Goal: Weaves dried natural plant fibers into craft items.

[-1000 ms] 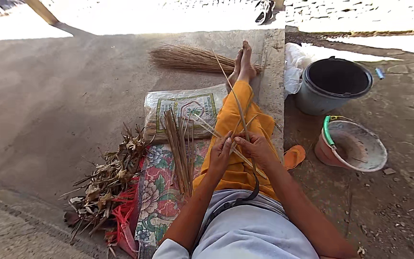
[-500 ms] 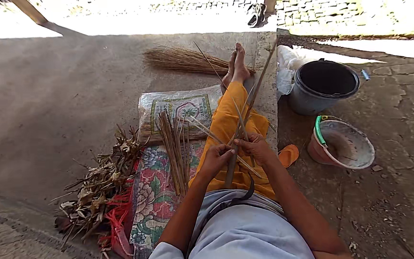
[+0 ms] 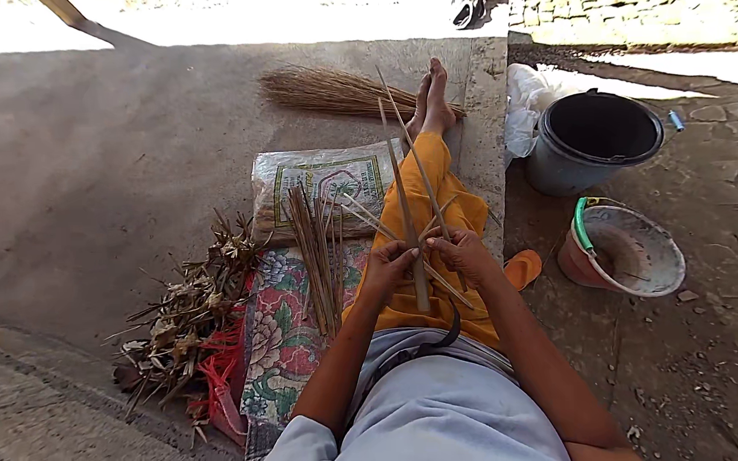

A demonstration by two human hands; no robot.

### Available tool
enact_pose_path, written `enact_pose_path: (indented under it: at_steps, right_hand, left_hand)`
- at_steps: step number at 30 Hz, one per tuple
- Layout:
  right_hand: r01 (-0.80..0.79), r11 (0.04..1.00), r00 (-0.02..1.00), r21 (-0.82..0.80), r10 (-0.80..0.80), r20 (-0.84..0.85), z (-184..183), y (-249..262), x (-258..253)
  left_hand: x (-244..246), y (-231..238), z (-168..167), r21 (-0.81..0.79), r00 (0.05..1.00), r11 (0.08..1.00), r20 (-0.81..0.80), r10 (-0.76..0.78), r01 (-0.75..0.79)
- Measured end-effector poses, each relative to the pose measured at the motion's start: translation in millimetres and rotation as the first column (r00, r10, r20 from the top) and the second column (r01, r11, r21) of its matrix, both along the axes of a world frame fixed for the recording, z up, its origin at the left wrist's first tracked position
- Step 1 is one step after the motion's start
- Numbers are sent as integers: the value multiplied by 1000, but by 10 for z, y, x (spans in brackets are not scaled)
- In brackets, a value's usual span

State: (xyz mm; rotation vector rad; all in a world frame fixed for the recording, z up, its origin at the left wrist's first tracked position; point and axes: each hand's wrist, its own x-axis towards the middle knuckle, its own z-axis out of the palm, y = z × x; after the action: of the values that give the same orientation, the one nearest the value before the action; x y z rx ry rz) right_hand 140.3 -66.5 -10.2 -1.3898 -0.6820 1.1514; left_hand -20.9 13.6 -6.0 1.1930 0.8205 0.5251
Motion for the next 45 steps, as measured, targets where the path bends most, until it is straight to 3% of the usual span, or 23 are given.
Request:
enact_pose_path:
  at_steps: [6,19,24,28,30,31,33,36,39,45]
  right_hand:
    - [-123,992,991,-25,124,47,48,12,-92]
    - [-91,996,990,17,89,108,-22,51,-163]
    - [-89,995,923,-50,101,371,59,63,-192]
    - [-22,973,739,-230,171,652,271,64,-292]
    - [13,945,693,-327,228,684,157,41,-244]
    - [17,937,716,-348,232,659,60,23,-161]
    - [-10,970,824,-244,146,548,-81,5,4]
    - [-101,995,978,1,99,181,120,7,-83]
    - [-204,972,979,115,199,55,239,16,-210]
    - [-227,954,958,194,255,-134,175,-13,-202]
  left_hand:
    - [0,64,1,39,990,990,60,131,-133]
    - [2,44,-63,148,975,967,122,188,-205]
    - [14,-4,-106,291,970,931,161,182,-223]
    - [-5,11,-15,417,930,838,259,261,-352]
    - [-109,162,180,456,888,774,353,295,-438]
    - [-167,261,308,461,869,752,389,306,-471]
    - [-267,390,508,479,881,753,376,287,-450]
    - [-242,371,496,470,939,824,276,204,-317]
    - [-88,288,350,395,960,888,239,147,-235]
    - [-34,257,182,341,984,936,173,29,-88]
